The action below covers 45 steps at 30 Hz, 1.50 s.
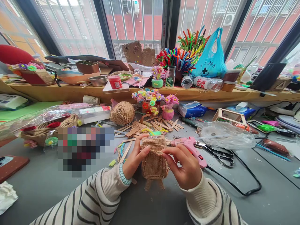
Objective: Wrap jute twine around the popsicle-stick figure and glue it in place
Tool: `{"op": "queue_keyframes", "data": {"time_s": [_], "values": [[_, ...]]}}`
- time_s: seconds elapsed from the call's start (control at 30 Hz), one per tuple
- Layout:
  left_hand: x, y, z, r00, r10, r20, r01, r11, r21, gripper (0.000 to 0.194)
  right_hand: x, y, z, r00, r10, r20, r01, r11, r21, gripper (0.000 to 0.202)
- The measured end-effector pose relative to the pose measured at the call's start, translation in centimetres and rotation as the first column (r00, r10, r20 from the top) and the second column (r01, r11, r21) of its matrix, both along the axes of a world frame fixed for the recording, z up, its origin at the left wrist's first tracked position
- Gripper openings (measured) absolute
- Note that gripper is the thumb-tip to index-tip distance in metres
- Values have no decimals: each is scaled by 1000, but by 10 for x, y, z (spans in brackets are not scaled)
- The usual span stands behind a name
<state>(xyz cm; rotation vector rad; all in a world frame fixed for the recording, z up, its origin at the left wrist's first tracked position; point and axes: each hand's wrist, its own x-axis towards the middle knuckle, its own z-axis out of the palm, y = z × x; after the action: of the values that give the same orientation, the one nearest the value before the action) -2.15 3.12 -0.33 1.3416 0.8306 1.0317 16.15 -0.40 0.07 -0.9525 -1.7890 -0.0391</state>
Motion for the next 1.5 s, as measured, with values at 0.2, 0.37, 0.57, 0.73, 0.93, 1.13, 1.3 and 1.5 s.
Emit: {"op": "queue_keyframes", "data": {"time_s": [0.2,0.37,0.57,0.73,0.93,1.13,1.3,1.5], "values": [[0,0,1,1000,14,-19,-14,1000,-5,53,-3,-3,-2,998,-54,-11,54,998,-43,6],[0,-1,0,999,7,-34,-7,1000,3,52,-5,-4,-3,997,-63,-42,61,997,-52,6],[0,-1,-3,999,18,-45,-18,1000,2,52,-7,-5,-3,991,-96,-95,86,991,-100,3],[0,-1,-1,999,8,-43,-8,1000,0,51,-8,-6,-5,986,-105,-130,86,985,-149,6],[0,-3,1,1000,-27,-15,26,1000,-15,51,-9,-6,-6,986,-104,-134,86,987,-133,1],[0,-1,-1,1000,-22,-21,22,1000,11,57,-10,-6,-5,984,-100,-149,80,987,-138,2],[1,0,-1,1000,2,-21,-2,1000,-4,54,-9,-6,-7,987,-86,-138,66,988,-143,3],[2,0,-1,1000,24,16,-24,1000,-9,54,-8,-7,-13,976,-102,-193,63,979,-196,6]]}}
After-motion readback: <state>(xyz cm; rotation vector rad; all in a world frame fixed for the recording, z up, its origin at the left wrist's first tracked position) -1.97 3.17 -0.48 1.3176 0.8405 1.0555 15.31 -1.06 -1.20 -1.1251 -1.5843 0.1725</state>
